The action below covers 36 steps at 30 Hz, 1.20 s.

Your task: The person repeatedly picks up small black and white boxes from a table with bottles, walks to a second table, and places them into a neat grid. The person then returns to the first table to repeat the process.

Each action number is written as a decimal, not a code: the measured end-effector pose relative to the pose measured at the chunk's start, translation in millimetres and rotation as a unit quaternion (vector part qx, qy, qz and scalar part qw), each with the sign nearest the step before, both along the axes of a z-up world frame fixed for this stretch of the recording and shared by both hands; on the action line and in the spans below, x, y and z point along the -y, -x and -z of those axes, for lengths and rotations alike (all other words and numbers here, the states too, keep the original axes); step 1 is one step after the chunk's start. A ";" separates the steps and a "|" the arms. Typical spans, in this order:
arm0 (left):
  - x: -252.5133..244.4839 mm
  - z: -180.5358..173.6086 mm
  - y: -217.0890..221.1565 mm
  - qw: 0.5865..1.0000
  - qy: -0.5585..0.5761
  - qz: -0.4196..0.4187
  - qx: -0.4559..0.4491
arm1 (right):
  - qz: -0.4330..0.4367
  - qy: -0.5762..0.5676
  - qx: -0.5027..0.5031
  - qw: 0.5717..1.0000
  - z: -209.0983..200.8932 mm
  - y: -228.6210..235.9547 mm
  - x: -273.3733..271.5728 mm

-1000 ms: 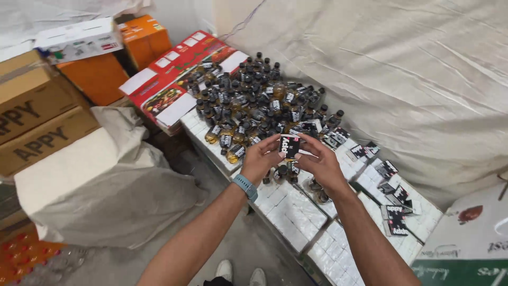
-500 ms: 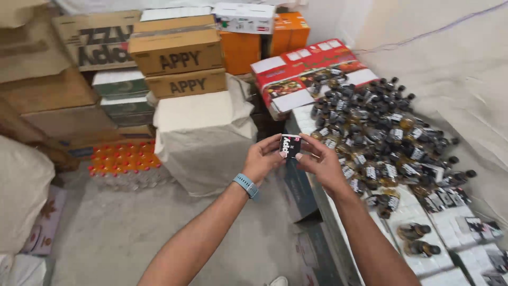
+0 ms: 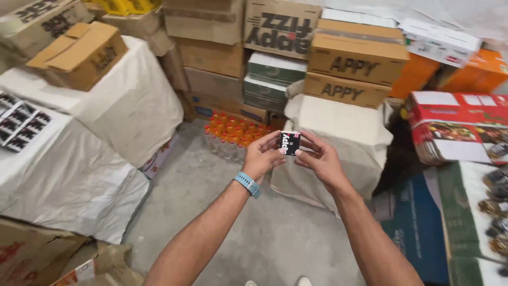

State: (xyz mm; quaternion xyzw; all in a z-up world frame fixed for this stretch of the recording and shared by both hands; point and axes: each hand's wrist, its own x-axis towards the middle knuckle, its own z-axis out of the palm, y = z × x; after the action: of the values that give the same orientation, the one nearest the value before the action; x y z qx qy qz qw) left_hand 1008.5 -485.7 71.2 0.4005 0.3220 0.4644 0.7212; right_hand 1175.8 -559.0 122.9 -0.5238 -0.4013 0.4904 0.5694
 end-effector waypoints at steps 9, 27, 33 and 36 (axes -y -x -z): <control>-84.9 -5.8 207.7 0.983 0.017 -0.180 0.015 | -0.192 -0.003 0.015 0.981 -3.8 196.5 -151.7; -246.8 -12.3 549.7 0.876 0.014 -0.482 0.014 | -0.493 -0.035 0.065 0.867 -17.0 565.2 -418.9; -284.5 -1.0 645.1 0.842 0.020 -0.539 0.007 | -0.526 -0.058 0.105 0.842 -1.5 676.9 -479.3; -304.8 13.9 694.9 0.834 0.018 -0.551 0.013 | -0.528 -0.077 0.110 0.838 9.0 734.5 -508.9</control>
State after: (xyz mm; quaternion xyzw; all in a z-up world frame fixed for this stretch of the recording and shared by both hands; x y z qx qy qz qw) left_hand 313.7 -180.8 57.3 0.1373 0.4885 0.7841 0.3573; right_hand 441.3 -50.1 113.9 -0.2372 -0.7139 0.6231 0.2142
